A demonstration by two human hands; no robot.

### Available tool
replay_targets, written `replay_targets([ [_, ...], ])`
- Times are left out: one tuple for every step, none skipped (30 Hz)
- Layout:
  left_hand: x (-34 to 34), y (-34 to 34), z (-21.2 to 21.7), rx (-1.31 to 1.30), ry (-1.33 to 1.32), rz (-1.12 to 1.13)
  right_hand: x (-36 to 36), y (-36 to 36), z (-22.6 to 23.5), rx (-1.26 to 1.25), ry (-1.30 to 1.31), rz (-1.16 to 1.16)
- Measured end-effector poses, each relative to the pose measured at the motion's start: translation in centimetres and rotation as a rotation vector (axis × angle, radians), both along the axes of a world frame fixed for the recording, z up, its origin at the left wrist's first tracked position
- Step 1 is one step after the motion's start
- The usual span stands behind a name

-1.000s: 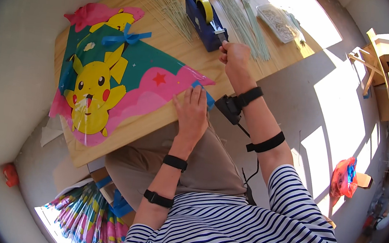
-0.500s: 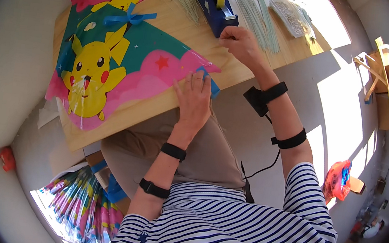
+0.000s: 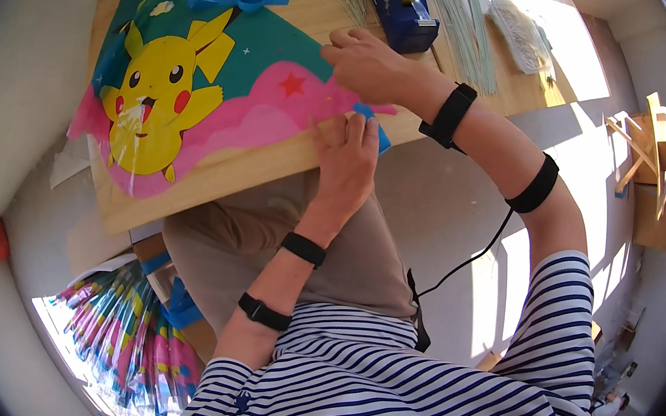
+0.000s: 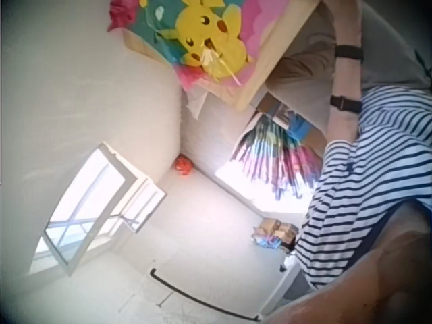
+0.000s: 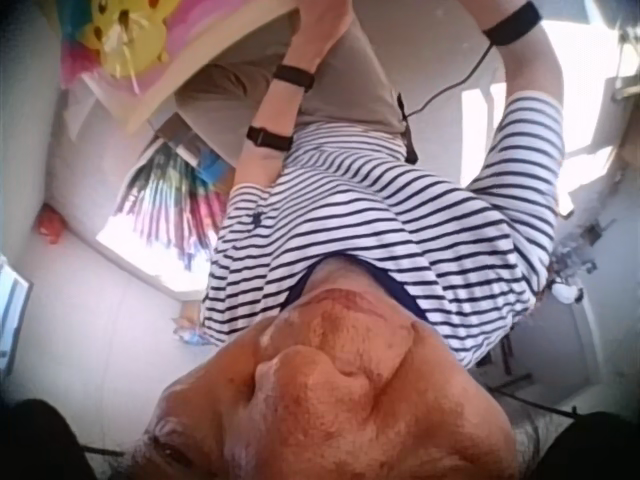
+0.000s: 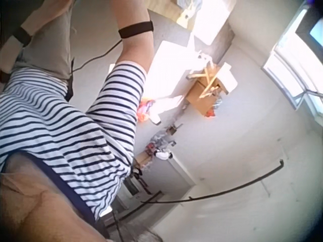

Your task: Assembling a plastic kite featuring a character design by attaching blue plastic strips and tape.

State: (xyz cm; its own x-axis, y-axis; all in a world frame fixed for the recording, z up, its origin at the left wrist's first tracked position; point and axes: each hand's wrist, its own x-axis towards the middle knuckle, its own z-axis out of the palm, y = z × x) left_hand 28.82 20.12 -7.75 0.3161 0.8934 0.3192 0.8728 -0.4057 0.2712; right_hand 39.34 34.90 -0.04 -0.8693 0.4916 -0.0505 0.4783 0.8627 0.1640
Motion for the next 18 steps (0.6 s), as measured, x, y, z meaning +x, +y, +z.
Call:
replay_targets([
  [0.0, 0.0, -0.1, 0.004, -0.010, -0.001, -0.3, 0.1, 0.0, 0.001, -0.014, 0.025],
  [0.0, 0.0, 0.0, -0.003, -0.005, -0.002, -0.6, 0.1, -0.1, 0.004, -0.028, 0.048],
  [-0.1, -0.1, 0.1, -0.009, -0.001, -0.002, -0.8, 0.1, -0.4, -0.024, -0.025, 0.056],
  [-0.1, -0.1, 0.1, -0.016, 0.004, -0.003, -1.0, 0.1, -0.8, -0.052, -0.022, 0.063],
  [-0.1, -0.1, 0.0, -0.019, 0.001, -0.002, -1.2, 0.1, -0.9, -0.079, -0.017, 0.072],
  [0.0, -0.1, 0.0, -0.022, -0.002, 0.000, -1.3, 0.2, -1.0, -0.066, -0.049, 0.082],
  [0.0, -0.1, -0.1, -0.024, -0.005, 0.001, -1.4, 0.2, -1.1, -0.054, -0.081, 0.092],
  [0.0, -0.1, -0.1, -0.021, 0.000, 0.003, -1.5, 0.2, -1.1, -0.040, -0.113, 0.099],
  [0.0, -0.1, 0.0, -0.018, 0.004, 0.005, -1.5, 0.2, -1.2, -0.042, -0.127, 0.104],
  [0.0, -0.1, 0.0, -0.014, 0.008, 0.007, -1.5, 0.3, -1.4, -0.043, -0.142, 0.109],
  [0.0, 0.0, -0.1, -0.011, 0.006, 0.007, -1.6, 0.3, -1.4, -0.045, -0.154, 0.115],
  [0.0, 0.0, -0.1, -0.008, 0.004, 0.008, -1.7, 0.3, -1.4, -0.046, -0.159, 0.119],
  [0.0, 0.0, -0.1, -0.006, 0.002, 0.008, -1.7, 0.3, -1.3, -0.047, -0.163, 0.124],
  [0.0, 0.0, -0.2, -0.008, 0.002, 0.008, -1.7, 0.3, -1.3, -0.049, -0.168, 0.128],
  [0.0, 0.0, -0.1, -0.011, 0.002, 0.008, -1.7, 0.3, -1.4, -0.055, -0.149, 0.127],
  [0.0, 0.0, -0.1, -0.014, 0.002, 0.008, -1.7, 0.3, -1.6, -0.061, -0.130, 0.127],
  [0.0, 0.0, -0.1, -0.016, -0.002, 0.005, -1.6, 0.3, -1.8, -0.068, -0.111, 0.125],
  [0.0, 0.0, 0.0, -0.018, -0.005, 0.002, -1.5, 0.4, -1.9, -0.064, -0.100, 0.127],
])
